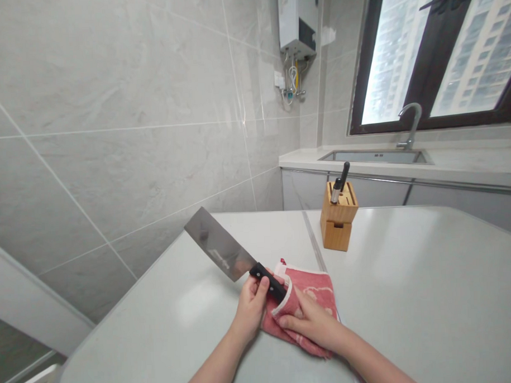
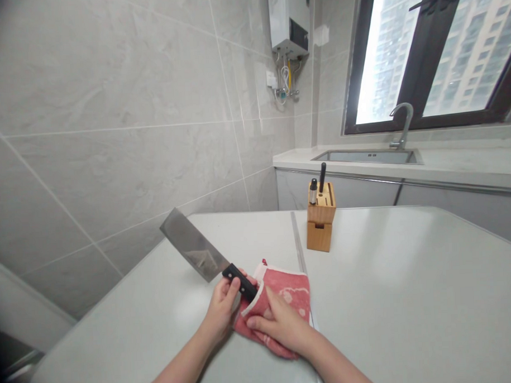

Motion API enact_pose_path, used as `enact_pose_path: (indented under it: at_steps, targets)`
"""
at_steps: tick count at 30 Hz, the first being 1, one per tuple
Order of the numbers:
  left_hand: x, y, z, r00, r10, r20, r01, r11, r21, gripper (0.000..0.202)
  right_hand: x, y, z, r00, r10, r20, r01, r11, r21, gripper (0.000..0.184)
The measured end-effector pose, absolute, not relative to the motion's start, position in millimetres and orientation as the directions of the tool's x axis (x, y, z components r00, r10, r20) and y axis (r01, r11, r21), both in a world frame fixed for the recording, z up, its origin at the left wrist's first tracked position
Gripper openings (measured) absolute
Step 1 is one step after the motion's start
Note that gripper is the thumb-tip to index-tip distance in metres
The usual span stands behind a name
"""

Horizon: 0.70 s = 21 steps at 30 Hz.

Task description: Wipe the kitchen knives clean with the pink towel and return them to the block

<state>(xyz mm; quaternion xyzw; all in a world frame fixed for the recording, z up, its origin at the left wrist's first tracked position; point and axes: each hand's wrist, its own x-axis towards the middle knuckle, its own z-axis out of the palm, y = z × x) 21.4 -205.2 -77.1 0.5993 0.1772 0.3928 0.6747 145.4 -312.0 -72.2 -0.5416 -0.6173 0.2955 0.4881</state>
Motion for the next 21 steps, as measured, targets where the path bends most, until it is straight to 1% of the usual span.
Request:
enact_pose_path:
  at_steps: [4, 7, 11, 16, 21]
  targets:
    - [25, -210, -80, 0.678, 0.691, 0.251, -0.245, -0.110, 0.963, 0.034, 145, -311, -76, 0.109, 0.955, 0.275, 0.403, 0.210, -0.891, 0.063]
    - [25, -210, -82, 0.668, 0.692, 0.274, -0.220, -0.168, 0.961, 0.037, 144, -311, -76, 0.141, 0.954, 0.264, 0.414, 0.185, -0.891, 0.055]
    - [25, -209, -84, 0.650, 0.703, 0.289, -0.196, -0.212, 0.957, 0.038, 142, -312, -71, 0.119, 0.958, 0.261, 0.417, 0.190, -0.889, 0.050]
    - [25, -210, -83, 0.629, 0.733, 0.261, -0.202, -0.171, 0.964, 0.038, 141, -315, -64, 0.064, 0.968, 0.243, 0.435, 0.192, -0.880, 0.048]
    - [27, -211, -79, 0.639, 0.726, 0.253, -0.249, -0.117, 0.962, 0.036, 143, -316, -65, 0.058, 0.976, 0.211, 0.440, 0.165, -0.882, 0.052]
